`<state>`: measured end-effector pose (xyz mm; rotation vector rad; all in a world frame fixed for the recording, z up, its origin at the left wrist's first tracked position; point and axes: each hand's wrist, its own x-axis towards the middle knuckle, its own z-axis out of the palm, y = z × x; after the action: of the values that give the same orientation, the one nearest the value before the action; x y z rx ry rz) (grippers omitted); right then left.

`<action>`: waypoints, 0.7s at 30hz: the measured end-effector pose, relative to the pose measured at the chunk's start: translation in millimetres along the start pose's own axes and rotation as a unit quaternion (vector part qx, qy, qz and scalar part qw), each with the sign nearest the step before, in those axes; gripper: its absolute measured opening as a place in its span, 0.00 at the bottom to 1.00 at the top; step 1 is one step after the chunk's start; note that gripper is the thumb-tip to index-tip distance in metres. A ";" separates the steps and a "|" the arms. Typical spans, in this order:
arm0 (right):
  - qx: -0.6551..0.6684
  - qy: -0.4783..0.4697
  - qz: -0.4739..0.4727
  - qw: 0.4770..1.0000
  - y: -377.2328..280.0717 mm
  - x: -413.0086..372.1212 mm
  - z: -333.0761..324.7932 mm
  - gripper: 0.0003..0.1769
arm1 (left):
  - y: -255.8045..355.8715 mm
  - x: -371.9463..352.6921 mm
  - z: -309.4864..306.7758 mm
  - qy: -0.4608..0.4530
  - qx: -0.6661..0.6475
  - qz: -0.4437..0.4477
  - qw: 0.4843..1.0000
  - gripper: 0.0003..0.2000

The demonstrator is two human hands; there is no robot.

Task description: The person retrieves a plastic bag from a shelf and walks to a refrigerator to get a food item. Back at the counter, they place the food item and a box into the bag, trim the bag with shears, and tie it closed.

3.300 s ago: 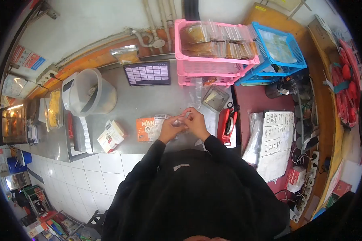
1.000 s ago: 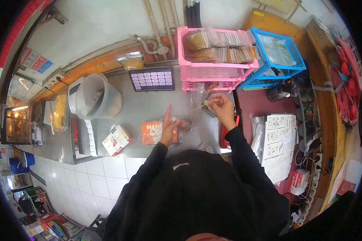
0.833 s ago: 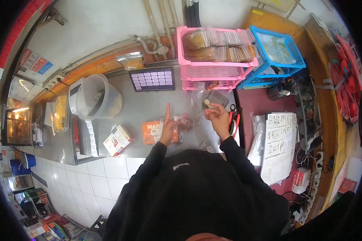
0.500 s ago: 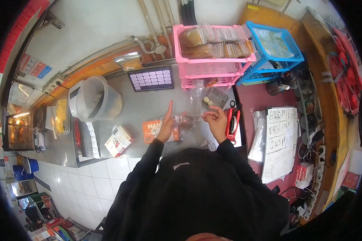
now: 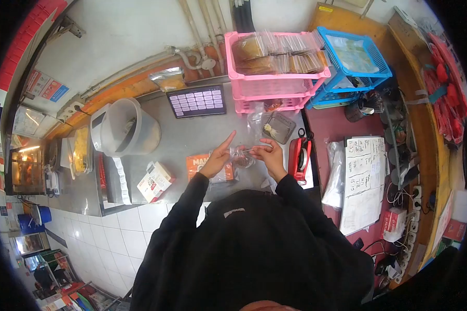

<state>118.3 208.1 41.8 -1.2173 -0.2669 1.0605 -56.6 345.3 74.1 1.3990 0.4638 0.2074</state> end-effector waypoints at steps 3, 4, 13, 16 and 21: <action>0.005 -0.026 0.022 0.999 3.7 0.6 9.1 0.22 | 14.2 -1.2 1.7 -0.009 0.006 -0.025 1.000 0.41; 0.002 -0.034 0.027 0.999 4.9 0.7 12.2 0.22 | 12.4 0.1 0.7 -0.008 0.000 -0.035 0.999 0.41; -0.016 -0.069 0.029 0.997 12.5 -0.5 39.4 0.22 | 18.8 4.4 15.0 0.139 0.554 0.019 0.820 0.34; -0.008 -0.071 0.041 0.997 14.5 0.6 41.0 0.22 | 40.6 -0.6 27.4 0.120 0.653 -0.025 0.747 0.33; 0.017 -0.070 0.051 0.996 21.0 6.7 38.0 0.23 | 60.3 9.6 31.5 0.085 0.741 0.041 0.665 0.36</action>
<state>85.3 236.5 36.1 -1.1367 -0.2954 1.2378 -26.6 331.3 134.3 3.0518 0.7759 -0.0297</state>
